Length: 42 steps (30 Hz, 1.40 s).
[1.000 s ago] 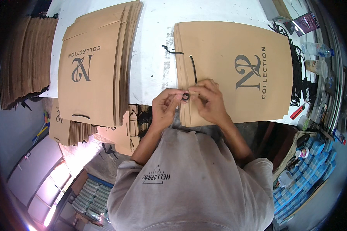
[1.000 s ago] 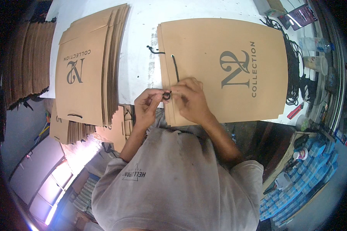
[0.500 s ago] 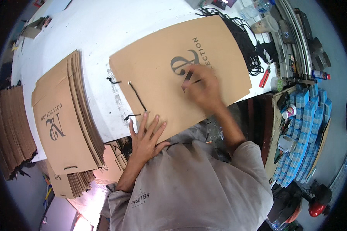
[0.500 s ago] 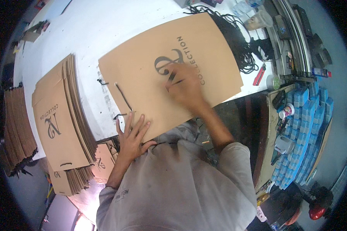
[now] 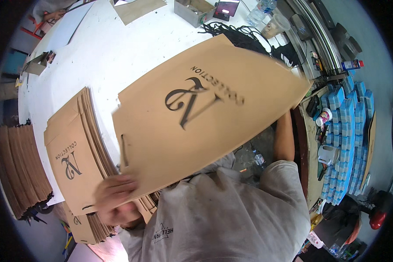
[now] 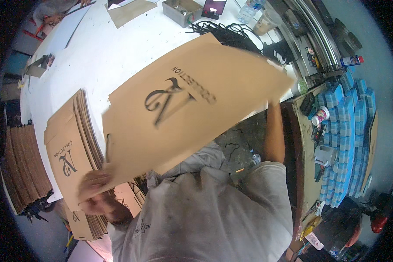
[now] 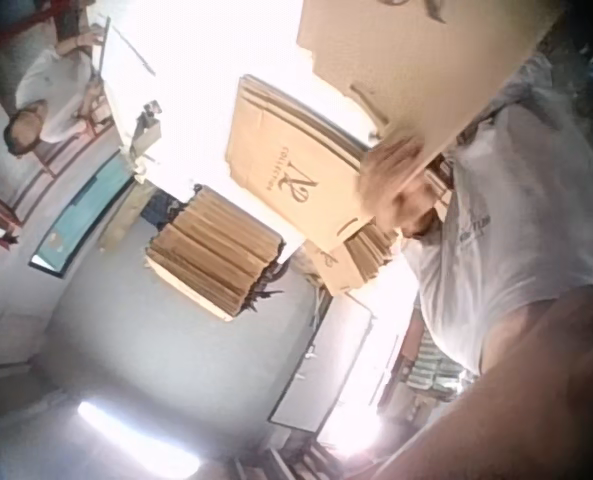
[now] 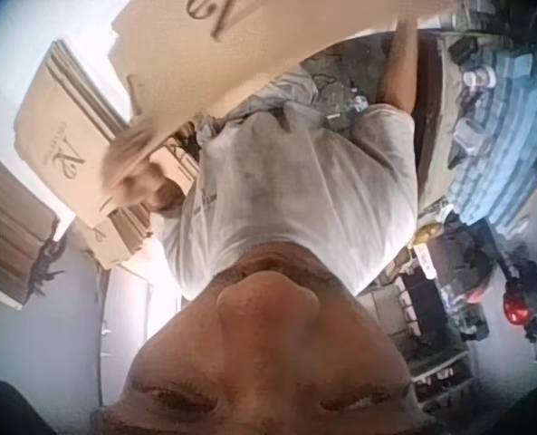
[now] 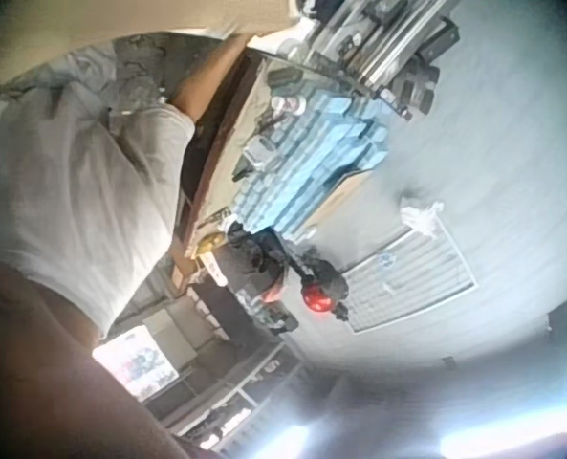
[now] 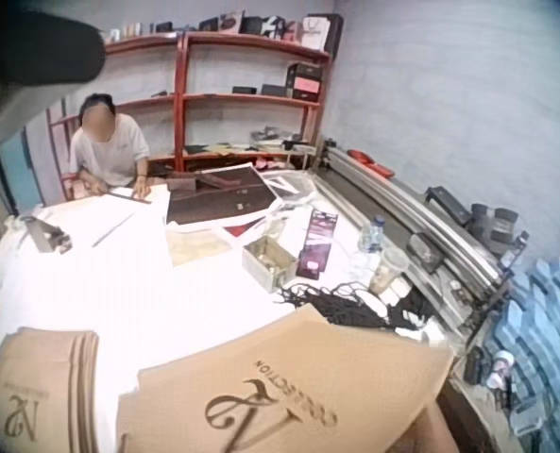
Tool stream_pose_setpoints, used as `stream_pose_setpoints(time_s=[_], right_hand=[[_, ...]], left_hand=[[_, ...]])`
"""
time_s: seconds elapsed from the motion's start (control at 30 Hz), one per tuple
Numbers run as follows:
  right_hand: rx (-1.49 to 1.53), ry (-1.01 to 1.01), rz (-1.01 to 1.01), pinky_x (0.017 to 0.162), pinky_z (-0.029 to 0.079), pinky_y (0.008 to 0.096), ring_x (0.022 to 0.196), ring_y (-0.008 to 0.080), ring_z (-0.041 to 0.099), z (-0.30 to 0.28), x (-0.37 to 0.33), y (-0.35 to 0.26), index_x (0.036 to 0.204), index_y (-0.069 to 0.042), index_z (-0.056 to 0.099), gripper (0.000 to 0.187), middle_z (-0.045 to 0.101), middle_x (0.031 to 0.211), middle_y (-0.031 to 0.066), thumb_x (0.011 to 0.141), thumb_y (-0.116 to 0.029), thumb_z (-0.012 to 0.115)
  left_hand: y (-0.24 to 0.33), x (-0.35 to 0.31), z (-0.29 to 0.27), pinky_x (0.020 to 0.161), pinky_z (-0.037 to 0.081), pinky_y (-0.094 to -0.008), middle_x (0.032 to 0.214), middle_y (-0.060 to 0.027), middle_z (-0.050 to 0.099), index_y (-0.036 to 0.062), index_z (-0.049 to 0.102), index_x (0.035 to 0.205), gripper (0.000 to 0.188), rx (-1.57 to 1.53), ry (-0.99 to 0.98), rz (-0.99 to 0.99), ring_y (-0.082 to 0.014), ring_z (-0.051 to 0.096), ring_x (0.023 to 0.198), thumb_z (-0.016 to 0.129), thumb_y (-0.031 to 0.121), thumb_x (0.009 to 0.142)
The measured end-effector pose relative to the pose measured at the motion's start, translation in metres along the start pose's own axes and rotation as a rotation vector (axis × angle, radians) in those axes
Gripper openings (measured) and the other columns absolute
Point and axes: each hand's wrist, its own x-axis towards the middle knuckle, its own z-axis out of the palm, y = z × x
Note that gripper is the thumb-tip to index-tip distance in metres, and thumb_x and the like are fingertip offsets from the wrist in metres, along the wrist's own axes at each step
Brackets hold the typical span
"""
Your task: The person repeatedly picks up flat brown paper bags and black drawstrings, then threads the drawstrings through pre-punched holes to form handles. The person works at a white table with stacks of bags and loose drawstrings, completing each bag before moving to the next.
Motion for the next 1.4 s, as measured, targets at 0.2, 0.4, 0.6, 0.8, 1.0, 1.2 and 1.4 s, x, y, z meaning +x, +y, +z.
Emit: stream_pose_setpoints(time_s=[0.2,0.4,0.6,0.8,1.0,1.2,1.4], right_hand=[[-0.055,0.142,-0.001,0.082,0.053,0.0401,0.092,0.0290,0.069,-0.007,0.018,-0.003,0.100,-0.004,0.075,0.019,0.071,0.093,0.0157,0.088,-0.018,0.075],[0.408,0.132,-0.366,0.082,0.054,0.0359,0.087,0.0267,0.069,-0.030,-0.043,-0.200,0.096,-0.001,0.067,0.004,0.070,0.092,0.0133,0.093,-0.005,0.069],[0.067,-0.450,-0.647,0.087,0.047,0.0431,0.099,0.0327,0.061,0.015,-0.114,-0.207,0.107,-0.007,0.072,0.026,0.064,0.100,0.0102,0.081,-0.004,0.074],[0.125,-0.447,-0.709,0.097,0.038,0.0464,0.109,0.0309,0.055,0.013,-0.137,-0.288,0.114,-0.009,0.072,0.033,0.061,0.109,0.0091,0.081,-0.010,0.077],[0.428,-0.745,-0.620,0.089,0.047,0.0442,0.098,0.0352,0.061,0.076,-0.168,-0.327,0.102,-0.003,0.067,0.015,0.062,0.099,0.0136,0.088,0.001,0.069],[0.666,-0.856,-0.666,0.069,0.050,0.0382,0.078,0.0294,0.062,0.086,-0.203,-0.383,0.101,0.001,0.063,0.006,0.061,0.093,0.0138,0.095,0.000,0.065],[0.604,-0.878,-0.691,0.066,0.049,0.0378,0.075,0.0287,0.061,0.088,-0.205,-0.385,0.101,0.002,0.059,0.006,0.060,0.094,0.0151,0.096,0.000,0.062]], left_hand=[[-0.069,0.049,-0.052,0.074,0.051,-0.0290,0.097,-0.0084,0.066,0.0002,0.064,0.101,0.026,0.094,0.469,-0.402,-0.0144,0.063,0.085,0.062,0.026,0.105],[-0.193,-0.013,0.014,0.069,0.048,-0.0225,0.088,-0.0029,0.069,-0.0025,0.072,0.106,0.026,-0.011,0.327,-0.796,-0.0080,0.060,0.077,0.068,0.023,0.102],[-0.211,-0.022,0.033,0.077,0.052,-0.0286,0.102,-0.0097,0.072,-0.0022,0.067,0.122,0.039,0.151,0.219,-0.796,-0.0132,0.065,0.089,0.074,0.029,0.098],[-0.174,-0.055,0.015,0.076,0.051,-0.0295,0.100,-0.0093,0.068,-0.0029,0.065,0.118,0.030,0.368,0.340,-0.656,-0.0142,0.061,0.086,0.074,0.015,0.096],[-0.129,-0.086,0.043,0.062,0.048,-0.0215,0.080,-0.0030,0.066,-0.0042,0.064,0.111,0.019,0.089,0.313,-0.992,-0.0057,0.060,0.070,0.070,0.008,0.098],[-0.122,-0.088,0.057,0.070,0.057,-0.0251,0.092,-0.0097,0.071,-0.0088,0.062,0.123,0.028,-0.091,0.420,-0.975,-0.0121,0.068,0.079,0.065,0.005,0.100],[-0.134,-0.092,0.047,0.085,0.059,-0.0304,0.106,-0.0145,0.071,-0.0077,0.058,0.127,0.030,-0.450,0.328,-1.119,-0.0170,0.070,0.097,0.062,-0.002,0.098]])
